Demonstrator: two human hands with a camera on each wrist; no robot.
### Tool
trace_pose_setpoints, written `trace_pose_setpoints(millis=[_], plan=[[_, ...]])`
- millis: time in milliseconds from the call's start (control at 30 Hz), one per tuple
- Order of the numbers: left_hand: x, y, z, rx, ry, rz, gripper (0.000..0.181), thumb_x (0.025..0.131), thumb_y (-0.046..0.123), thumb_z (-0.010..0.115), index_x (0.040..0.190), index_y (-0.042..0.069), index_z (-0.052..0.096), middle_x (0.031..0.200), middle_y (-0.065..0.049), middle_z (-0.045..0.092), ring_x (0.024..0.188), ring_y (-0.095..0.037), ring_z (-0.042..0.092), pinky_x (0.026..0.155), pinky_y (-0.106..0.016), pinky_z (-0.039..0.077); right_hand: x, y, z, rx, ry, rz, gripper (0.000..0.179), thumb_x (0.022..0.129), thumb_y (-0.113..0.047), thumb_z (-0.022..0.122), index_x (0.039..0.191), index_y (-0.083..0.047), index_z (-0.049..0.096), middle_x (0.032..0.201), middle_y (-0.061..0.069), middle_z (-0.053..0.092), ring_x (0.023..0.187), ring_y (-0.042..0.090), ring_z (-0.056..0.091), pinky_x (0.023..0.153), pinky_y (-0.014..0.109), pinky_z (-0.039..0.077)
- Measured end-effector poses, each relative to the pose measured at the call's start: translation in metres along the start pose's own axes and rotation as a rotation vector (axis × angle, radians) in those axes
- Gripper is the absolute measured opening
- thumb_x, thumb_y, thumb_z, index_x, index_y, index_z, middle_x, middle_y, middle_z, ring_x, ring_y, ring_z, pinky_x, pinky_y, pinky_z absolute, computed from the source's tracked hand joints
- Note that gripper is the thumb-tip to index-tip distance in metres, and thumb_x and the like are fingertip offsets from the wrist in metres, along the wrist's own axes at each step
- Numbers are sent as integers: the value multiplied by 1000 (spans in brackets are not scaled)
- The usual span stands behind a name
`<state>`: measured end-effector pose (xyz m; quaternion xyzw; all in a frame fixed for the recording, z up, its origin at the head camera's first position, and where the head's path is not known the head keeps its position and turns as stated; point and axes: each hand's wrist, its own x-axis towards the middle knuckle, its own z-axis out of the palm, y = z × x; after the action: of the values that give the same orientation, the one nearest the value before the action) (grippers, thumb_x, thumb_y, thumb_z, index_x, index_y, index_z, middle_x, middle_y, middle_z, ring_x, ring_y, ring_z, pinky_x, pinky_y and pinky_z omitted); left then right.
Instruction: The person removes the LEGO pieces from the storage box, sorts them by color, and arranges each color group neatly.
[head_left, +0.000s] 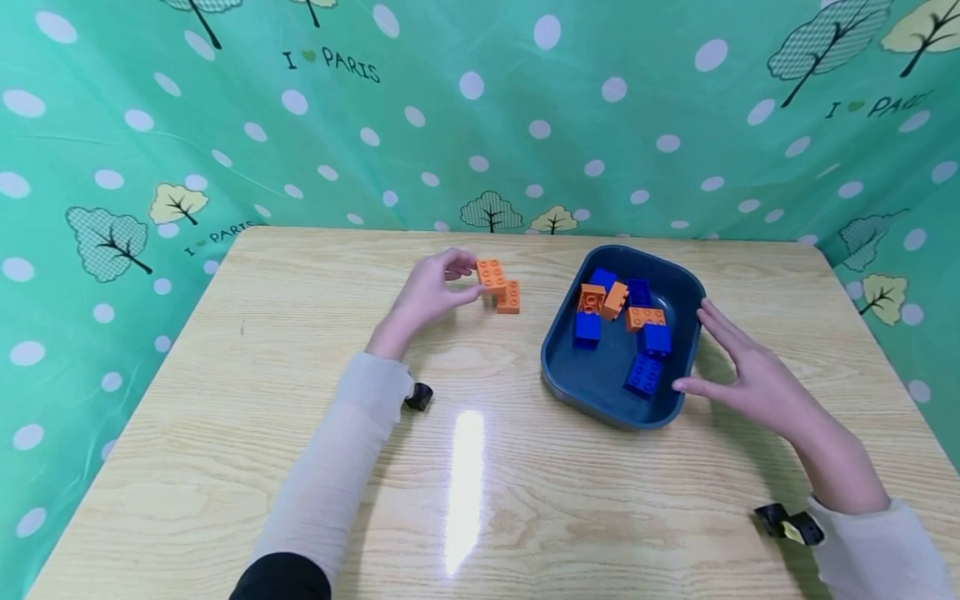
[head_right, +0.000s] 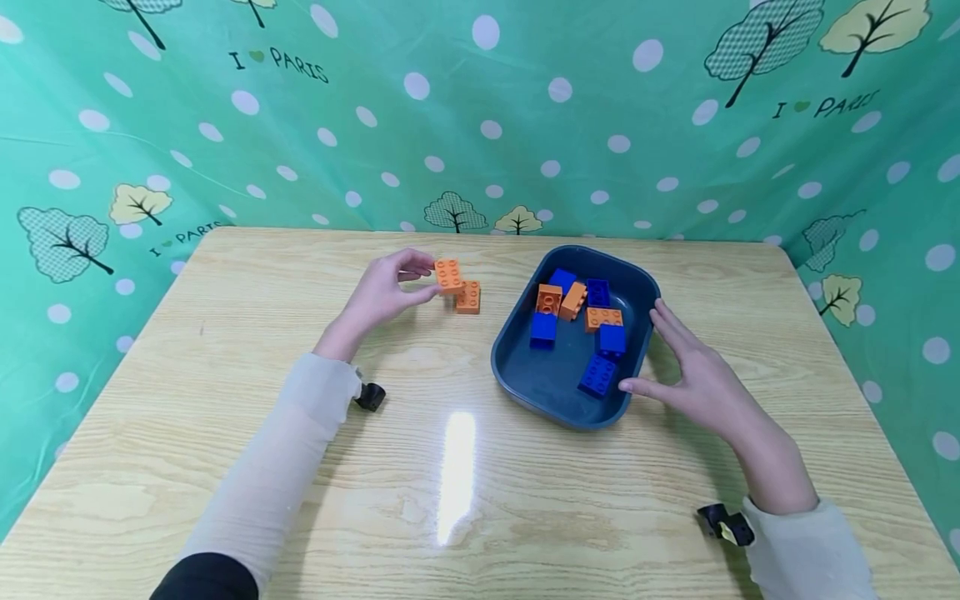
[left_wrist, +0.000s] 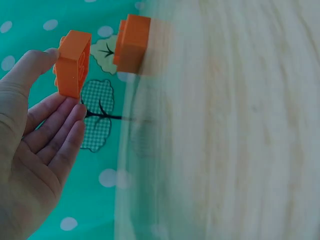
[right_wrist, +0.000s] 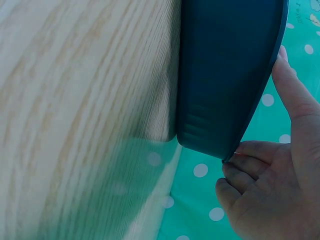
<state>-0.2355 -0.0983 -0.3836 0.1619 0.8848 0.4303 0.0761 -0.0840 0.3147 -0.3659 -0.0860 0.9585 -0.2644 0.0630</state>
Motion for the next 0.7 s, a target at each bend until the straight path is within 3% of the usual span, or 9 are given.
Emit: trace_pose_setpoints(millis=[333,700], plan=[[-1,-10,-2,34,-31,-17,50,88,24,76,130,3,58,130,-13,64,121,-28,61,110,-38,49,0,-1,-1,-7,0,2,107,84,-41,78,161,-12,10,169,10,3,147,54,18,99,80,29],[2,-13,-2,140,-140,-16,52,90,25,75,132,1,57,130,-15,64,122,-29,61,110,-40,48,1,1,0,0,2,-11,107,84,-40,79,161,-13,10,169,10,3,147,54,17,100,80,28]])
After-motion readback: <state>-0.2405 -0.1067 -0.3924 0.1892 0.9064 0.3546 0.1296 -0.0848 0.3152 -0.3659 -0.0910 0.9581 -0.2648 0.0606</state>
